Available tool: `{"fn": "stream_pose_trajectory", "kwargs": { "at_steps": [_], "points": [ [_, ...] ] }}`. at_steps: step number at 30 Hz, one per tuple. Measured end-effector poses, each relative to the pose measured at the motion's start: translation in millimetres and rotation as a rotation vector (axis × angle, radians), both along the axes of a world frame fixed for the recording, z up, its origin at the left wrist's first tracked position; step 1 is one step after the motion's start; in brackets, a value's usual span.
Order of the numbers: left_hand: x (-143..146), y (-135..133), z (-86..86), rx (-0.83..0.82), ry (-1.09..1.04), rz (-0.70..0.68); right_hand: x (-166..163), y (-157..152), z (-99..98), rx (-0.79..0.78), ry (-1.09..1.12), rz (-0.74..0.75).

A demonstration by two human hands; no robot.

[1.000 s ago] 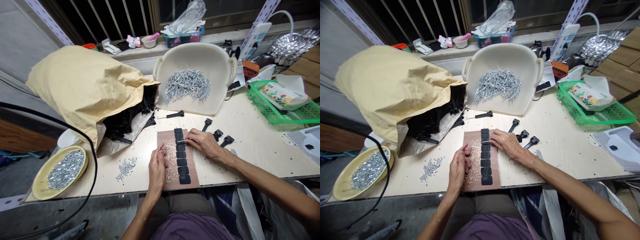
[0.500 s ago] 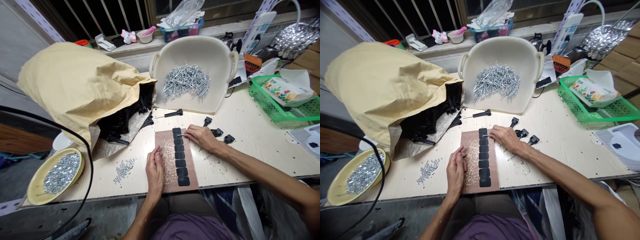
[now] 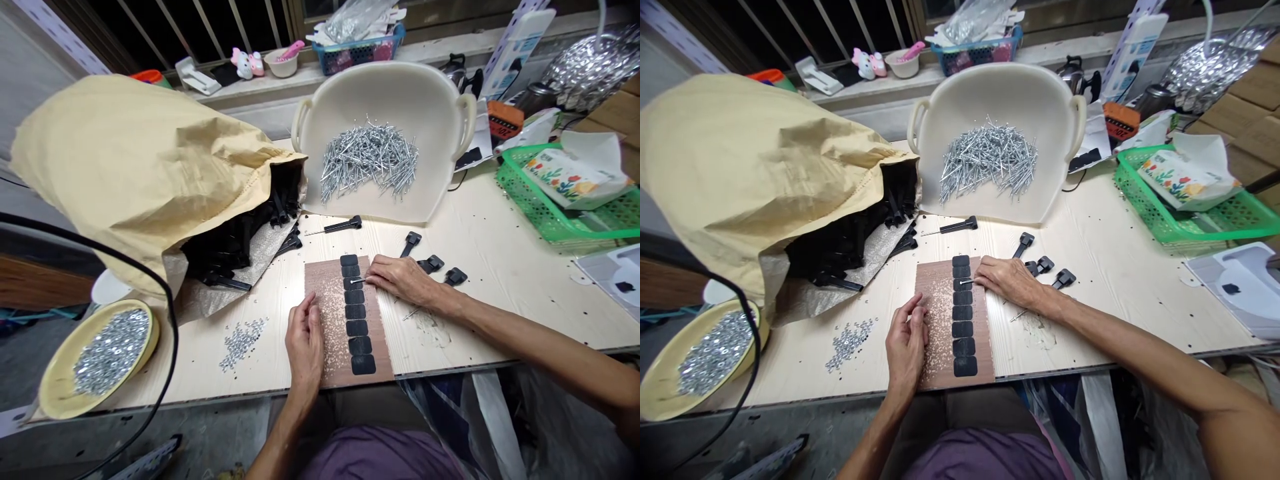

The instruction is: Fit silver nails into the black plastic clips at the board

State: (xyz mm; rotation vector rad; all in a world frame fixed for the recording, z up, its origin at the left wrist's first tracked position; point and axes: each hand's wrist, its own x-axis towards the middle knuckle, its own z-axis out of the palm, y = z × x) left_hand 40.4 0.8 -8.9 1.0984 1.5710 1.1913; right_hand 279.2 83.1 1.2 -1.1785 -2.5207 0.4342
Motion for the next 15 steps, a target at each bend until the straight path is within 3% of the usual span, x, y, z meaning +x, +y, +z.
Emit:
{"fn": "stream_pose_trajectory", "kwargs": {
  "at_steps": [8,15],
  "points": [
    [2.9,1.1,4.5,0.063,0.267,-0.017,2.6,-3.1,-5.3,-0.003,-0.027,-0.079],
    [1.4,0.5,1.3,0.040,0.321,-0.033,1.9,-8.2,-6.2,0.056,-0.058,-0.056]
  ]
}}
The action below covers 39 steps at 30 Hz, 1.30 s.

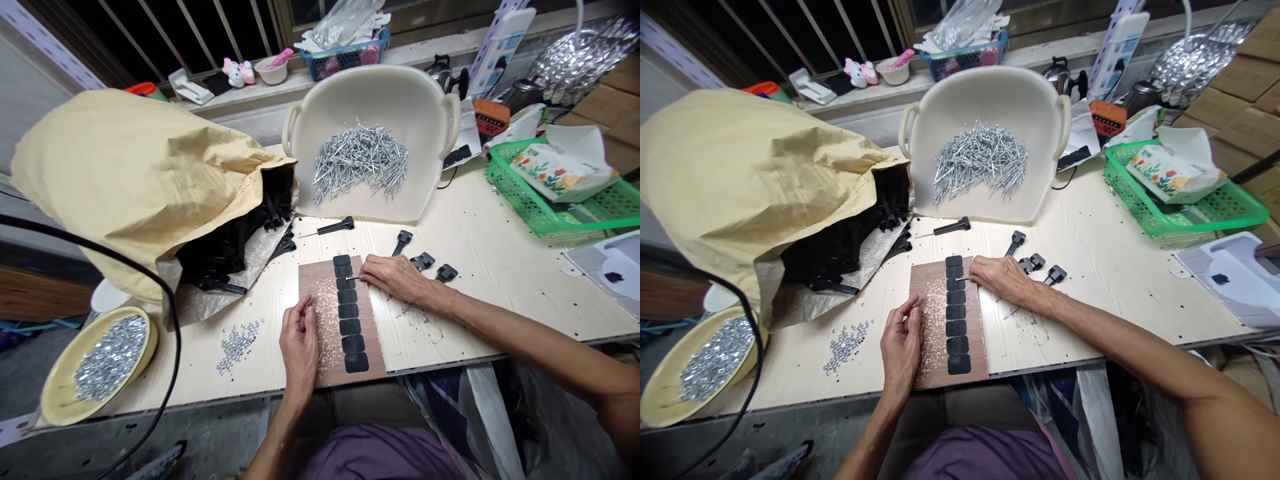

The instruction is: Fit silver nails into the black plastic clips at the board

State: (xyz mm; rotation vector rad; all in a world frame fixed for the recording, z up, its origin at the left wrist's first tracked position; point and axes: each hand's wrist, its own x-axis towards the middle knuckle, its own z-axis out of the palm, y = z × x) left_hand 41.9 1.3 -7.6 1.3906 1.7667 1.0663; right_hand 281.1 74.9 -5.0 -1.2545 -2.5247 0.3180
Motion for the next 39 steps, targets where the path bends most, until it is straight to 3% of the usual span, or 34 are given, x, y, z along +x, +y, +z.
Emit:
{"fn": "stream_pose_trajectory", "kwargs": {
  "at_steps": [5,10,15,19,23,27,33,39],
  "points": [
    [1,1,-0.8,0.015,0.015,-0.007,1,-14,0.4,0.003,-0.038,0.263],
    [3,2,0.1,0.005,-0.010,0.016,4,-11,2.6,-0.063,0.047,0.086],
    [4,1,-0.9,0.002,0.000,0.022,1,-16,6.9,-0.081,0.024,0.313],
    [4,1,-1.5,0.009,0.009,0.026,-1,-6,10.3,-0.084,0.060,0.092],
    [4,2,-1.1,0.008,0.062,0.011,-1,-7,9.3,-0.115,0.055,0.259],
    [4,2,-2.2,0.012,0.066,-0.001,-3,-1,6.8,-0.126,0.078,0.118],
    [5,2,-2.9,0.021,0.055,0.015,-16,-20,10.3,-0.121,0.025,0.243],
    [4,2,-2.3,0.019,0.089,0.001,-12,-10,9.7,-0.118,0.006,0.191]
  ]
}}
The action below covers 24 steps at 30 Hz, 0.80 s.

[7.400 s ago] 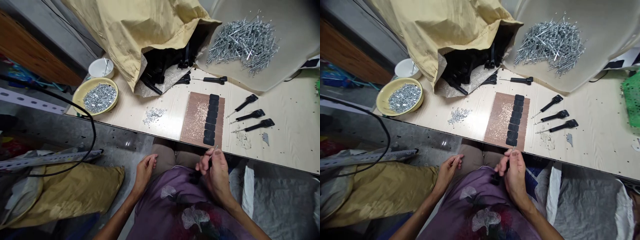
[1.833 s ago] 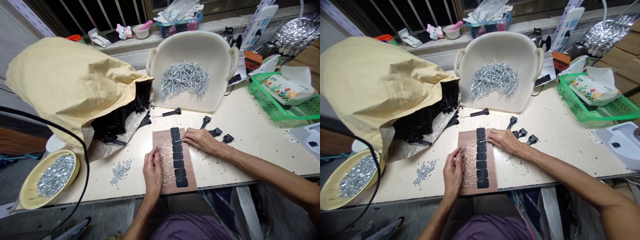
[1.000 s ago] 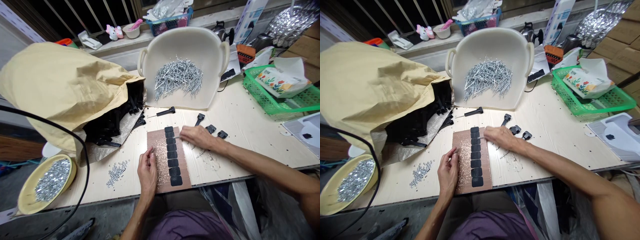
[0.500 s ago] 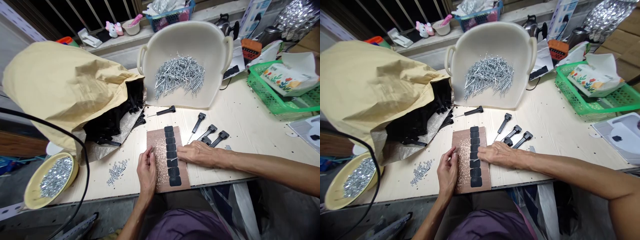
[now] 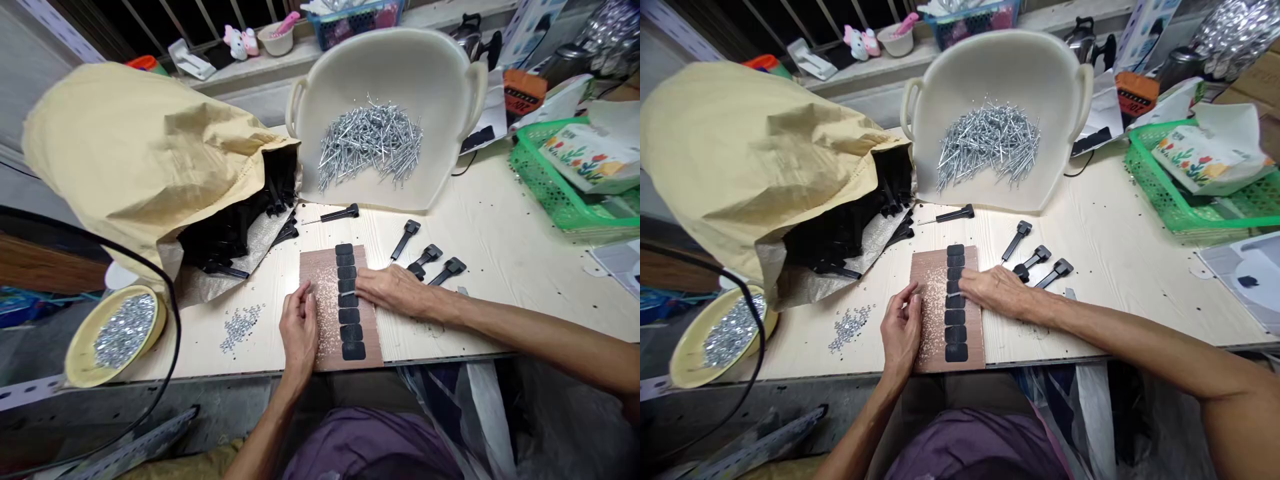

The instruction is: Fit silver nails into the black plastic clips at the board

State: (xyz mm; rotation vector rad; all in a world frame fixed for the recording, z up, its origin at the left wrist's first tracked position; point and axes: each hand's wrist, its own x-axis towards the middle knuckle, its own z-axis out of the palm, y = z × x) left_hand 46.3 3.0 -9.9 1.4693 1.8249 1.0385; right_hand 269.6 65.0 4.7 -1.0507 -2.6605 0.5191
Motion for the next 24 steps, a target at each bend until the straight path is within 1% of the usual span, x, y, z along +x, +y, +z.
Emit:
{"fn": "stream_pose_trajectory", "kwargs": {
  "at_steps": [3,4,7,8,9,12,13,15,16,17,18,20,21,24],
  "points": [
    [-1,0,-0.9,0.016,0.017,-0.003,6,6,1.6,0.017,-0.005,-0.080],
    [-1,0,-1.3,0.018,0.023,-0.004,7,4,2.2,0.018,-0.018,-0.068],
    [-2,0,-2.8,0.010,0.040,-0.011,7,-8,2.8,0.012,-0.072,0.106],
    [-2,0,-3.1,0.007,0.043,-0.013,7,-11,2.8,0.010,-0.075,0.130],
    [-2,0,-3.4,0.007,0.044,-0.013,6,-13,2.8,0.007,-0.069,0.121],
    [-2,0,-3.5,0.011,0.039,-0.013,3,-15,4.2,-0.009,-0.050,0.001],
    [-2,0,-3.3,0.012,0.037,-0.011,3,-16,4.8,-0.016,-0.054,0.017],
    [-2,0,-2.7,0.009,0.036,-0.011,3,-18,5.6,-0.036,-0.059,0.122],
    [-2,0,-2.3,0.008,0.038,-0.011,4,-18,5.6,-0.040,-0.062,0.145],
    [-2,0,-2.1,0.009,0.041,-0.009,5,-17,5.4,-0.042,-0.064,0.146],
    [-1,0,-2.0,0.012,0.045,-0.007,6,-16,5.0,-0.036,-0.069,0.115],
    [-2,0,-2.0,0.019,0.053,-0.008,7,-14,4.4,-0.015,-0.088,0.023],
    [-2,0,-2.2,0.023,0.058,-0.007,8,-14,4.5,-0.008,-0.099,0.015],
    [-2,0,-2.4,0.025,0.070,-0.014,6,-21,6.8,-0.028,-0.110,0.074]
  ]
}}
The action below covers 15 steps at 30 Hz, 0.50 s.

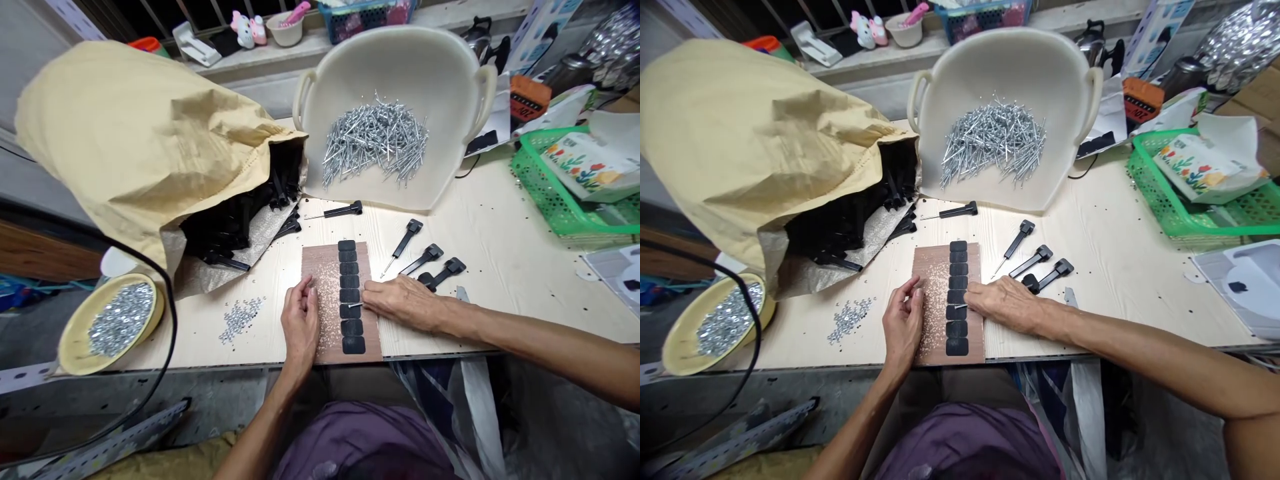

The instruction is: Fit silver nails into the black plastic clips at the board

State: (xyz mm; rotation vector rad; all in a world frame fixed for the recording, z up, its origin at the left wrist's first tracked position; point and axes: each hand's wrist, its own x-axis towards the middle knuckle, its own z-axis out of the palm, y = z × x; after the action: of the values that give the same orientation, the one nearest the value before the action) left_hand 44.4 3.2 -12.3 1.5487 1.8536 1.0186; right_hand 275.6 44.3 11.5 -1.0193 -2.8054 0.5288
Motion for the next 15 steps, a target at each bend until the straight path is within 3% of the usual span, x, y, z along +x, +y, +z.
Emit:
{"fn": "stream_pose_trajectory", "kwargs": {
  "at_steps": [5,11,15],
  "points": [
    [2,-2,3.5,0.059,0.060,-0.057,-3,-9,0.8,-0.060,0.034,-0.003],
    [11,-9,4.3,0.199,0.267,-0.430,-5,-9,-8.9,-0.057,0.066,-0.111],
    [16,-6,1.2,0.208,0.356,-0.554,-7,-11,-8.3,-0.120,0.113,-0.162]
  ]
}}
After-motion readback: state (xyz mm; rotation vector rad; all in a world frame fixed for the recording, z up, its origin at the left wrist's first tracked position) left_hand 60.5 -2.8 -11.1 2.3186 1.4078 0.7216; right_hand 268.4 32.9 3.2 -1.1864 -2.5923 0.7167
